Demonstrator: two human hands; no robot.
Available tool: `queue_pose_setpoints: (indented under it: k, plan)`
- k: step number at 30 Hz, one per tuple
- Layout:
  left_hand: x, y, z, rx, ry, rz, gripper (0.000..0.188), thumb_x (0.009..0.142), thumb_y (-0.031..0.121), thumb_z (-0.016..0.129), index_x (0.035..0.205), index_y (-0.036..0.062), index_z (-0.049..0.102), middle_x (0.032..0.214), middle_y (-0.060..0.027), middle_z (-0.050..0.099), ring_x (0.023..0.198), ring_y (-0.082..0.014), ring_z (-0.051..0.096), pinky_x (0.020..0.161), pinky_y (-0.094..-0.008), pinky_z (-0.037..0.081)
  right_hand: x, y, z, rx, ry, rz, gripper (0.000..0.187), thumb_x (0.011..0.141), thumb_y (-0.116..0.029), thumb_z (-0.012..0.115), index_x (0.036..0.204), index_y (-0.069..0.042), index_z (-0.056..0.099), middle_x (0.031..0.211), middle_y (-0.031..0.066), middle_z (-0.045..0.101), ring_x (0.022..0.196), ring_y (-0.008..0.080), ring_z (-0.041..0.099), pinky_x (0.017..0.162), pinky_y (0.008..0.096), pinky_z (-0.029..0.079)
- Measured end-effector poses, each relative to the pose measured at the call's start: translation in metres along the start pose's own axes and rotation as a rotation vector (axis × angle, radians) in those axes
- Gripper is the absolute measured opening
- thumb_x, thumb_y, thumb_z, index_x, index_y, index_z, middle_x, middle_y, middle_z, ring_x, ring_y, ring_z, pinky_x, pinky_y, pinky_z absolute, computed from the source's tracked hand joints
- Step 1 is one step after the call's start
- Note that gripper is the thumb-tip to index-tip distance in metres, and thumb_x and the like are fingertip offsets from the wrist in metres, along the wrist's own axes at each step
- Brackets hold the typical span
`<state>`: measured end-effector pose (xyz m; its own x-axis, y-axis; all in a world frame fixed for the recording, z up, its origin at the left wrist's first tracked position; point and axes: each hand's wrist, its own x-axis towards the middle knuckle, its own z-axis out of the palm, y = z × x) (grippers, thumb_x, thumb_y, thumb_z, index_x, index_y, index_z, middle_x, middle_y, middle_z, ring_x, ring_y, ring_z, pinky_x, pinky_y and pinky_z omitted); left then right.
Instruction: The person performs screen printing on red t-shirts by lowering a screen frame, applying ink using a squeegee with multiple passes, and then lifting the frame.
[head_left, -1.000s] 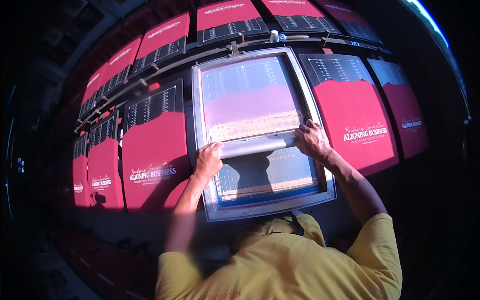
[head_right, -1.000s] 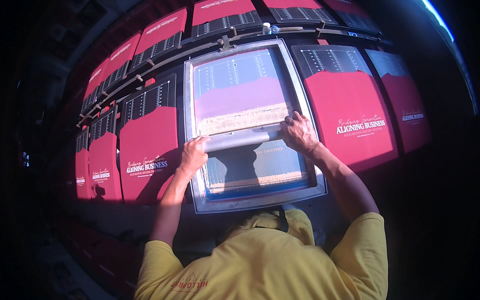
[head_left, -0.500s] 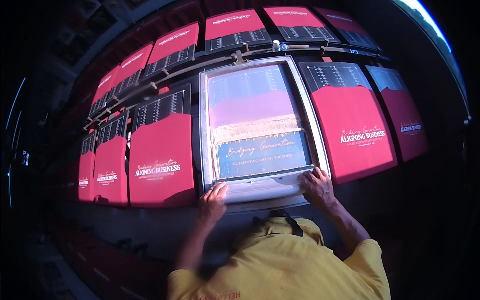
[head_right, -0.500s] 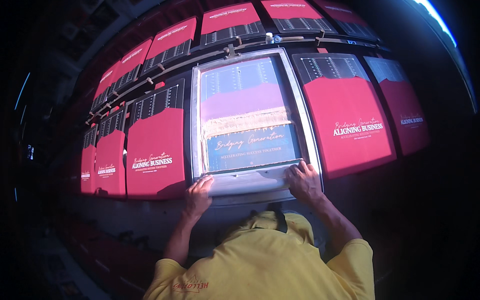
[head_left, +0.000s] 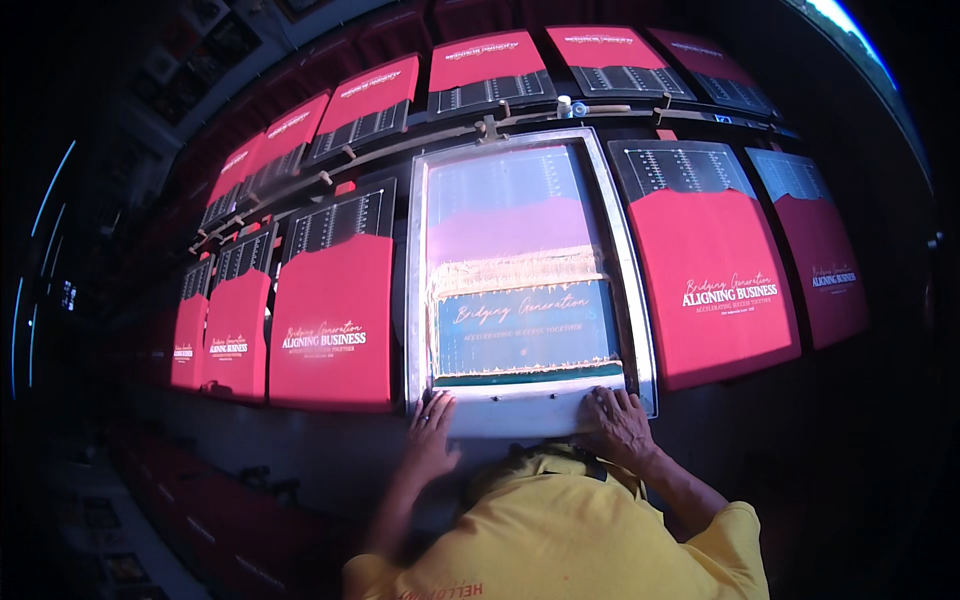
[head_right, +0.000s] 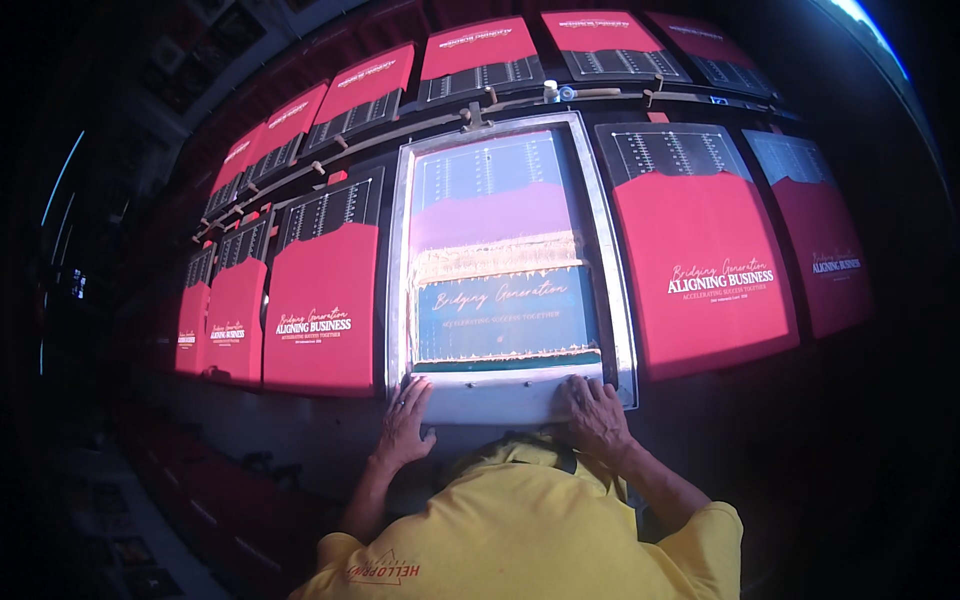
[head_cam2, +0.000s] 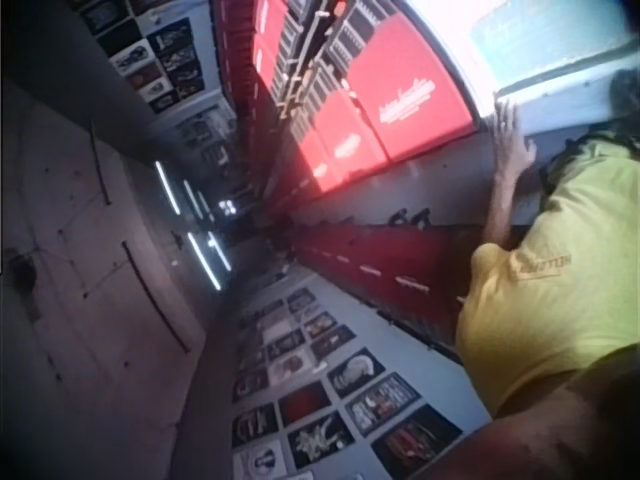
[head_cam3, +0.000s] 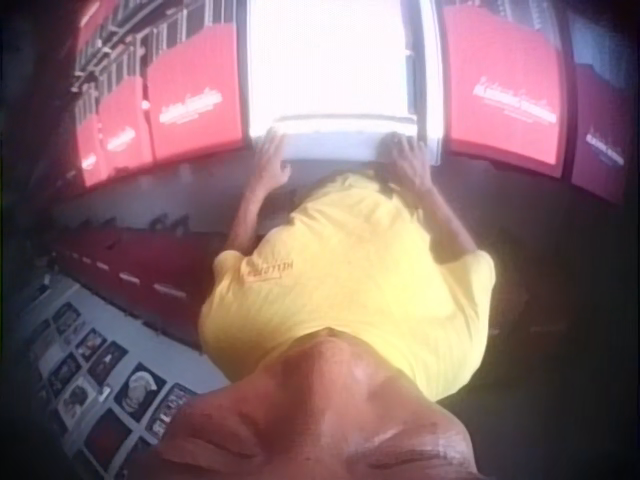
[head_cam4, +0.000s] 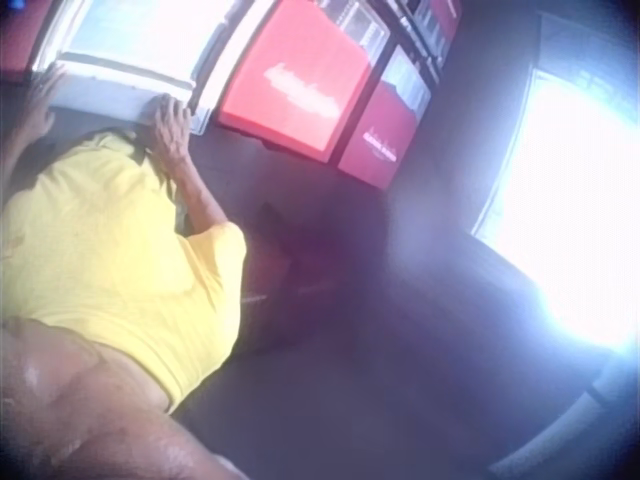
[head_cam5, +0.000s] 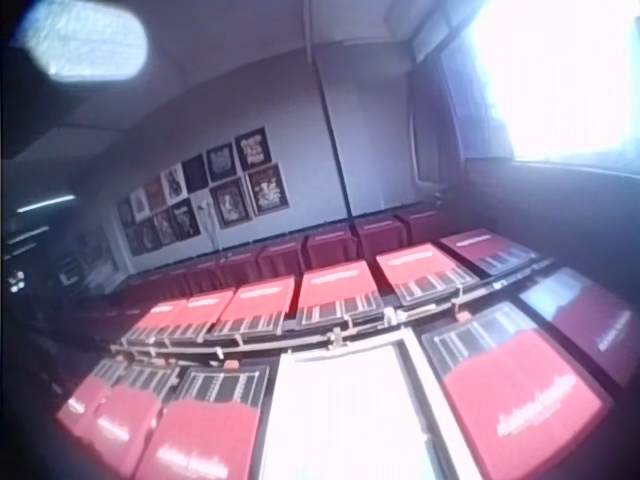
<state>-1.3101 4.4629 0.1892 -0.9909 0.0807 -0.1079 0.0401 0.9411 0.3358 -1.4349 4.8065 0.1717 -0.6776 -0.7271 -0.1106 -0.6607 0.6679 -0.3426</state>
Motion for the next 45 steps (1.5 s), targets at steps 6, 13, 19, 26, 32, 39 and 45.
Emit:
queue_pose_setpoints:
  k: [6,13,19,26,32,39,45]
  plan:
    - [0.0,-0.052,0.018,-0.146,0.308,-0.242,0.054,0.09,0.027,0.056,0.136,0.0003,0.048,0.139,-0.0198,0.047,0.132,-0.0378,0.042,0.111,-0.0484,0.031,0.019,0.041,-0.005,0.17,0.474,0.253,0.047,0.089,-0.028,0.063,0.124,0.002,0.053,0.123,0.0192,0.054,0.112,0.0356,0.051,0.094,0.0469,0.041]
    - [0.026,-0.118,0.06,-0.266,0.46,-0.597,0.039,0.099,0.027,0.045,0.088,-0.0065,0.062,0.08,-0.0204,0.064,0.077,-0.0365,0.061,0.072,-0.0441,0.045,0.033,0.081,0.053,0.417,0.704,0.527,0.03,0.094,-0.007,0.052,0.123,0.003,0.051,0.109,0.0253,0.061,0.101,0.0382,0.06,0.086,0.0451,0.048]
    - [0.039,-0.128,0.058,-0.409,0.368,-0.746,0.044,0.098,0.034,0.047,0.08,-0.0043,0.06,0.07,-0.0229,0.059,0.068,-0.0386,0.058,0.061,-0.0472,0.042,0.041,0.08,0.053,0.66,0.795,0.624,0.018,0.099,-0.005,0.045,0.114,-0.001,0.053,0.084,0.0163,0.064,0.069,0.0252,0.063,0.065,0.036,0.05]
    - [0.036,-0.132,0.067,-0.482,0.626,-0.757,0.048,0.1,0.035,0.049,0.083,-0.0086,0.059,0.071,-0.0162,0.06,0.067,-0.024,0.055,0.064,-0.0408,0.042,0.041,0.088,0.06,0.888,0.707,0.74,0.019,0.098,-0.002,0.045,0.114,-0.002,0.055,0.082,0.005,0.057,0.074,0.0095,0.052,0.069,0.0251,0.045]
    - [0.035,-0.091,0.018,-0.743,0.587,-0.705,0.042,0.101,0.032,0.046,0.078,-0.0019,0.058,0.07,-0.0015,0.054,0.066,-0.0106,0.047,0.061,-0.0314,0.039,0.028,0.101,0.058,1.046,0.726,0.66,0.021,0.095,0.003,0.048,0.113,0.0,0.057,0.09,0.0048,0.062,0.081,0.01,0.057,0.072,0.0241,0.046]
    - [0.053,0.042,-0.005,-0.996,0.723,-0.836,0.038,0.099,0.029,0.047,0.082,-0.0025,0.06,0.076,-0.0033,0.057,0.071,-0.0131,0.05,0.066,-0.0321,0.041,-0.011,0.143,0.005,1.01,0.731,0.657,0.027,0.092,0.007,0.047,0.116,0.001,0.057,0.095,0.009,0.065,0.086,0.0108,0.06,0.074,0.0247,0.048]
    - [0.08,0.119,0.077,-0.564,0.692,-0.893,0.041,0.098,0.028,0.052,0.11,-0.0103,0.061,0.107,-0.0144,0.063,0.099,-0.0202,0.056,0.09,-0.0334,0.042,-0.081,0.261,-0.018,0.911,0.783,0.595,0.028,0.092,0.005,0.048,0.117,0.002,0.057,0.098,0.0153,0.068,0.09,0.0166,0.065,0.075,0.0285,0.051]
